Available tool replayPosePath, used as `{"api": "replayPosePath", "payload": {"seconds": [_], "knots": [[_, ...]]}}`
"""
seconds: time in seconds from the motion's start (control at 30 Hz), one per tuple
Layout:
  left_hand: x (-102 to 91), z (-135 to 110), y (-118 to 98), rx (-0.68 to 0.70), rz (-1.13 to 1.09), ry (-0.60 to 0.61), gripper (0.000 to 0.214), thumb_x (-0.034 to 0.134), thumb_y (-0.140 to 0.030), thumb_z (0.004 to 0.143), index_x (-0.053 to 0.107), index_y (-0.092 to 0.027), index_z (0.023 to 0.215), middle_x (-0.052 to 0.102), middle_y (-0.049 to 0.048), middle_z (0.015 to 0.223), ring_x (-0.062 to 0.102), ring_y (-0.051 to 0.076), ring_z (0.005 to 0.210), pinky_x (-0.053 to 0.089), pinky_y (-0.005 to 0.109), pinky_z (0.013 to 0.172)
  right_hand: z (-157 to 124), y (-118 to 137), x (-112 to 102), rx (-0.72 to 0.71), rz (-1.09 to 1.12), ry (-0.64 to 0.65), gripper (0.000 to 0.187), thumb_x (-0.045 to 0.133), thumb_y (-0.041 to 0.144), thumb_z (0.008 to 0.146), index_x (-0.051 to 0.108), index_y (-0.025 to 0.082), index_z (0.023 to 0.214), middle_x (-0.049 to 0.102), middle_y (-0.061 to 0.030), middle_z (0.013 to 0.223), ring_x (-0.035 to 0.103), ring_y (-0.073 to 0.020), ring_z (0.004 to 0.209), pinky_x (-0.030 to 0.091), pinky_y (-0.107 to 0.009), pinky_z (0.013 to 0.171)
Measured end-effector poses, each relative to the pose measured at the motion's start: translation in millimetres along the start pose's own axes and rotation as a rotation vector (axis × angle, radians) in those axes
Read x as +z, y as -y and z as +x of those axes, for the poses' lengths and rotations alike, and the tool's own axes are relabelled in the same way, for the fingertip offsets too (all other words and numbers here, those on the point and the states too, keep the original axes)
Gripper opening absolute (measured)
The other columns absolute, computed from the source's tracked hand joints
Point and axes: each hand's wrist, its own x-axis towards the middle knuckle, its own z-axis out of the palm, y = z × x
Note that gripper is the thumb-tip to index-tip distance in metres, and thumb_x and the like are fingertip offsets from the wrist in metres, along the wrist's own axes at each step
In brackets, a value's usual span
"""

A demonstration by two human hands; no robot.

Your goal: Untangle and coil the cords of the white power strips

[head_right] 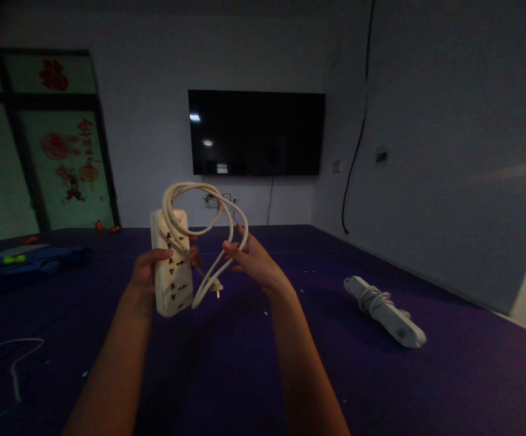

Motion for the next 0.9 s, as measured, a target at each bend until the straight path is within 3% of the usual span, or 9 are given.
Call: {"api": "replayPosePath", "payload": {"seconds": [0.17, 0.43, 0.67, 0.8, 0.9], "knots": [[1.7, -6.1, -7.0, 0.077, -0.06, 0.009, 0.043, 0.052, -0.032, 0.059, 0.059, -0.014, 0.098, 0.06, 0.0053, 0.068, 0.057, 0.017, 0.061, 0.047, 0.029, 0.057, 9.9, -16.4, 13.8, 0.085, 0.095, 0.034, 0.056, 0.053, 0.045, 0.082, 0.037, 0.026, 0.133, 0.062, -0.0074, 0.108, 0.06, -0.0173, 0.091, 0.048, -0.033, 0.076], [1.4, -10.4, -4.7, 0.023, -0.104, -0.016, 0.051, 0.051, -0.035, 0.058, 0.057, -0.014, 0.104, 0.064, 0.0062, 0.069, 0.063, 0.023, 0.066, 0.051, 0.033, 0.056, 16.8, -41.2, 50.1, 0.289, 0.543, 0.38, 0.038, 0.039, 0.051, 0.087, 0.046, 0.027, 0.116, 0.062, -0.0018, 0.085, 0.059, -0.0135, 0.067, 0.047, -0.029, 0.063], [0.8, -8.6, -4.2, -0.005, -0.053, -0.137, 0.044, 0.053, -0.032, 0.062, 0.061, -0.012, 0.101, 0.069, 0.0083, 0.076, 0.065, 0.024, 0.07, 0.052, 0.033, 0.06, 15.8, -42.3, 53.1, 0.316, 0.562, 0.378, 0.042, 0.047, 0.051, 0.084, 0.045, 0.025, 0.117, 0.061, -0.0002, 0.076, 0.056, -0.0111, 0.058, 0.046, -0.025, 0.058], [-12.0, 0.2, -5.1, -0.079, -0.031, -0.293, 0.028, 0.055, -0.029, 0.066, 0.062, -0.01, 0.086, 0.066, 0.0054, 0.062, 0.06, 0.017, 0.052, 0.049, 0.027, 0.05, 13.9, -38.0, 54.3, 0.325, 0.543, 0.368, 0.039, 0.047, 0.048, 0.084, 0.043, 0.026, 0.116, 0.061, 0.0011, 0.069, 0.058, -0.0139, 0.057, 0.048, -0.027, 0.054], [-17.5, 4.9, -2.3, -0.13, -0.038, -0.324, 0.024, 0.055, -0.032, 0.069, 0.061, -0.011, 0.079, 0.063, 0.0042, 0.054, 0.057, 0.016, 0.044, 0.046, 0.026, 0.043, 12.7, -37.2, 57.7, 0.285, 0.586, 0.35, 0.034, 0.049, 0.036, 0.084, 0.043, 0.028, 0.116, 0.064, 0.0011, 0.075, 0.06, -0.0135, 0.059, 0.049, -0.027, 0.055]]}}
